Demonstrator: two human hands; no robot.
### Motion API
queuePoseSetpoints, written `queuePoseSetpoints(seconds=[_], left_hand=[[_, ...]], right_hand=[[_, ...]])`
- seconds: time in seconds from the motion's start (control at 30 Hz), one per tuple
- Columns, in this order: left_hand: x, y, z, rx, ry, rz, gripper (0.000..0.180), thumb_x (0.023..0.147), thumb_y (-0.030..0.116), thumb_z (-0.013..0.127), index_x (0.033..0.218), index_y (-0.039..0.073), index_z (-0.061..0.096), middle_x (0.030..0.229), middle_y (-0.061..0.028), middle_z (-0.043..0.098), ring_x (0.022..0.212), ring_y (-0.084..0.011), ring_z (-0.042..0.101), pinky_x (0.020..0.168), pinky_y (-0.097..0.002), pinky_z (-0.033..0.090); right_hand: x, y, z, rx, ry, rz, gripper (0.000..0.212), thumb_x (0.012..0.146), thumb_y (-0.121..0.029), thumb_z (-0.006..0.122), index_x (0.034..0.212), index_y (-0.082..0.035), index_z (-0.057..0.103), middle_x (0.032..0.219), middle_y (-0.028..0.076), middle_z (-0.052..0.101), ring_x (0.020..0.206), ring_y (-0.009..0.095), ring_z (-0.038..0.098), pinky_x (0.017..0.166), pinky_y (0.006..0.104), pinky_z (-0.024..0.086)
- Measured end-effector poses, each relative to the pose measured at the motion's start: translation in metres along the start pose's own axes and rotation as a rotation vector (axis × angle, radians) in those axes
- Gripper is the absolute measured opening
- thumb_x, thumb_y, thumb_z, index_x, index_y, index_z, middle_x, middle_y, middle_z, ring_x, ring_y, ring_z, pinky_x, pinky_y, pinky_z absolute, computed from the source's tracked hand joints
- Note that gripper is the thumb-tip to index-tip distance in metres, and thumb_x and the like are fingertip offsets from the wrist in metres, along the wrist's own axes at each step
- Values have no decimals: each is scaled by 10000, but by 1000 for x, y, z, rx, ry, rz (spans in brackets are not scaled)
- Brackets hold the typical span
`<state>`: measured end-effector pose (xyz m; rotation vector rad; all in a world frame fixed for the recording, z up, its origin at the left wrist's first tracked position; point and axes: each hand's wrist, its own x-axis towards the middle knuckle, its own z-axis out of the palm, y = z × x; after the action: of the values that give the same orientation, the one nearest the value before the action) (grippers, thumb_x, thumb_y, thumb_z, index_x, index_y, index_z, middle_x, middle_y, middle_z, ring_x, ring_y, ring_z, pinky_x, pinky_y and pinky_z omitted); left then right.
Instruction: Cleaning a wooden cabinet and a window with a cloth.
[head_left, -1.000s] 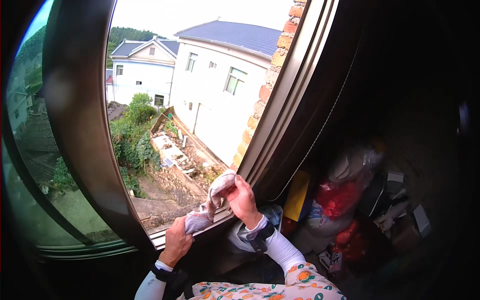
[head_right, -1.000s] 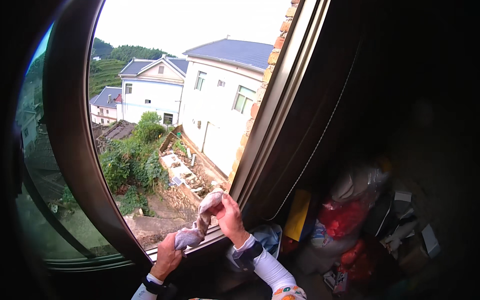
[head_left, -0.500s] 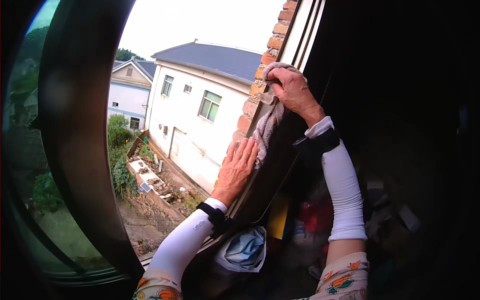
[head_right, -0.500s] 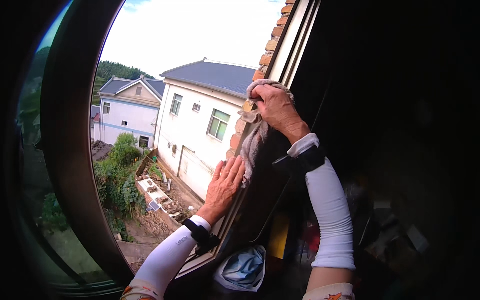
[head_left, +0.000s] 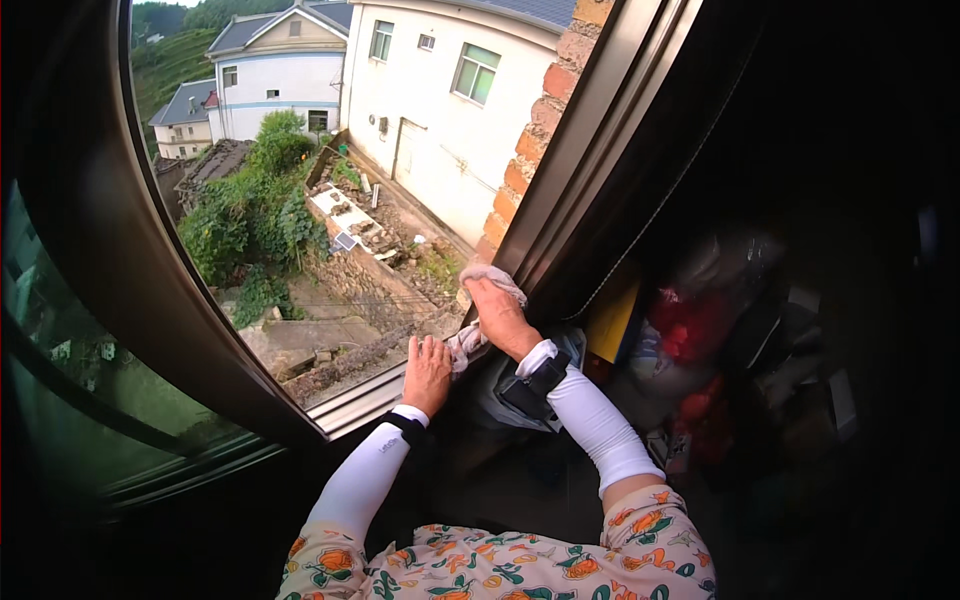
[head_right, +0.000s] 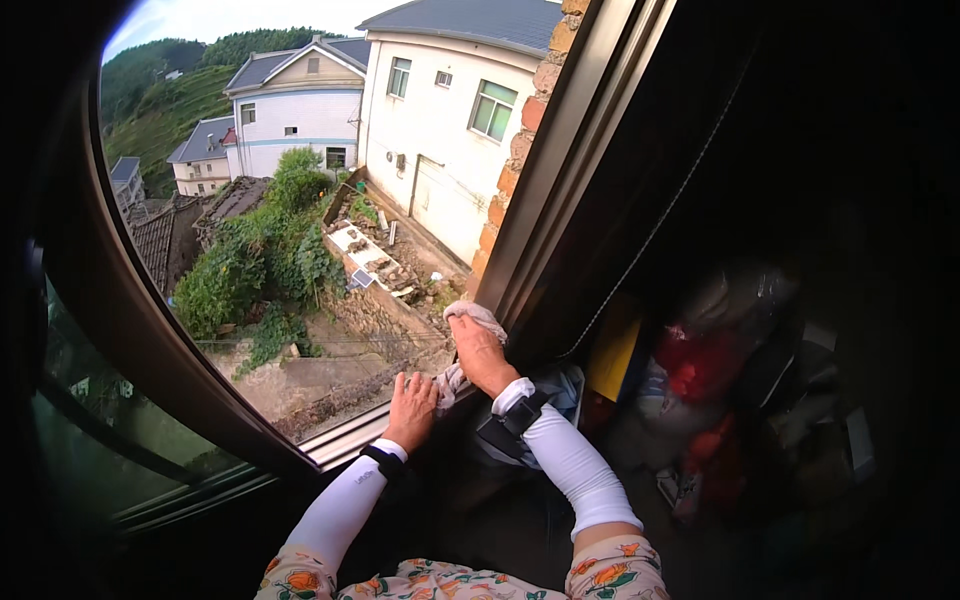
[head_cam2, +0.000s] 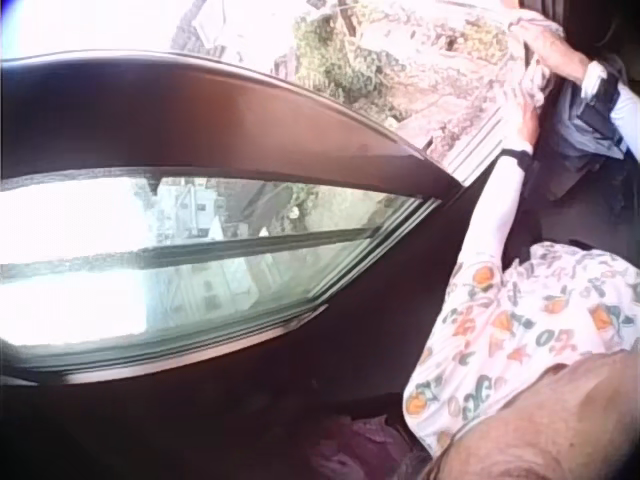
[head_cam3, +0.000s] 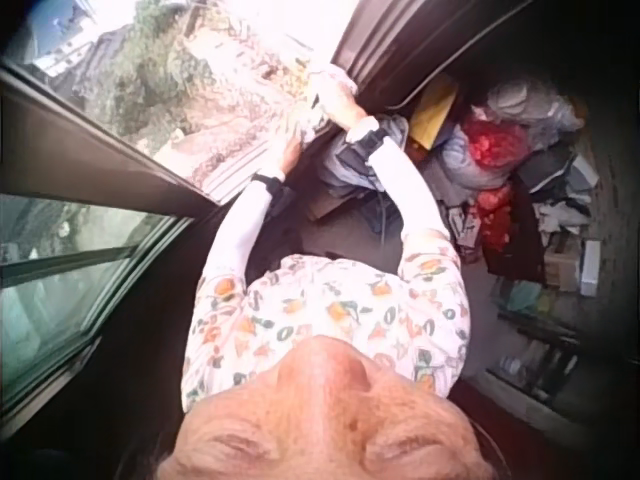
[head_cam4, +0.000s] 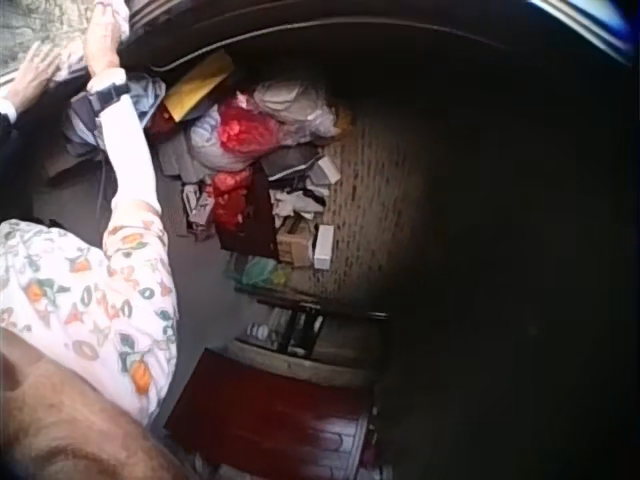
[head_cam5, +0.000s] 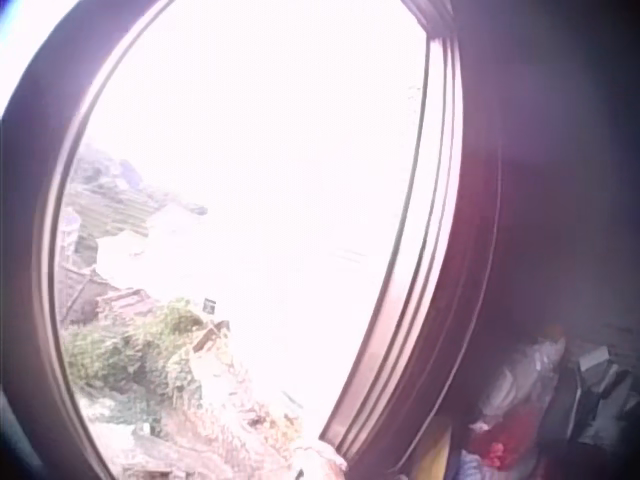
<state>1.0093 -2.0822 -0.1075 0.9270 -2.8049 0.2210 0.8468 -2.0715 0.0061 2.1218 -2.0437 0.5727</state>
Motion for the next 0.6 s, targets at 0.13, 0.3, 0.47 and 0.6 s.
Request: queuePoseSetpoints(seconds=[0.13, 0.3, 0.47, 0.6], left_hand=[[-42, -7, 22, -23, 82, -50, 346, 880, 160, 502, 1207, 60, 559, 1185, -91, 589, 1128, -250, 555, 955, -465, 427], [-66, -30, 12, -222, -155, -175, 172, 862, 137, 536, 1007, 51, 571, 969, -124, 657, 804, -257, 684, 632, -381, 543], [-94, -32, -60, -159, -52, -352, 408, 818, 108, 580, 1221, 69, 530, 1134, -162, 599, 897, -263, 660, 652, -368, 544], [-112, -44, -78, 137, 227, -394, 553, 828, 108, 570, 1369, 127, 462, 1430, -144, 432, 1250, -287, 475, 1039, -435, 386]], right_hand=[[-39, 33, 105, 153, -87, 98, 419, 767, 47, 542, 1181, -9, 537, 1082, 208, 593, 1050, 384, 581, 891, 442, 473], [-47, 23, 138, 274, -118, 145, 276, 732, 81, 575, 988, -19, 607, 967, 221, 636, 985, 380, 616, 838, 447, 478], [-53, 20, 106, 965, -35, 308, 311, 834, 23, 598, 1145, 36, 587, 1043, 107, 669, 971, 201, 648, 887, 328, 506], [-79, -6, 98, 534, -49, 90, 494, 830, -250, 689, 1211, 20, 530, 1221, 169, 563, 1137, 282, 552, 967, 406, 433]])
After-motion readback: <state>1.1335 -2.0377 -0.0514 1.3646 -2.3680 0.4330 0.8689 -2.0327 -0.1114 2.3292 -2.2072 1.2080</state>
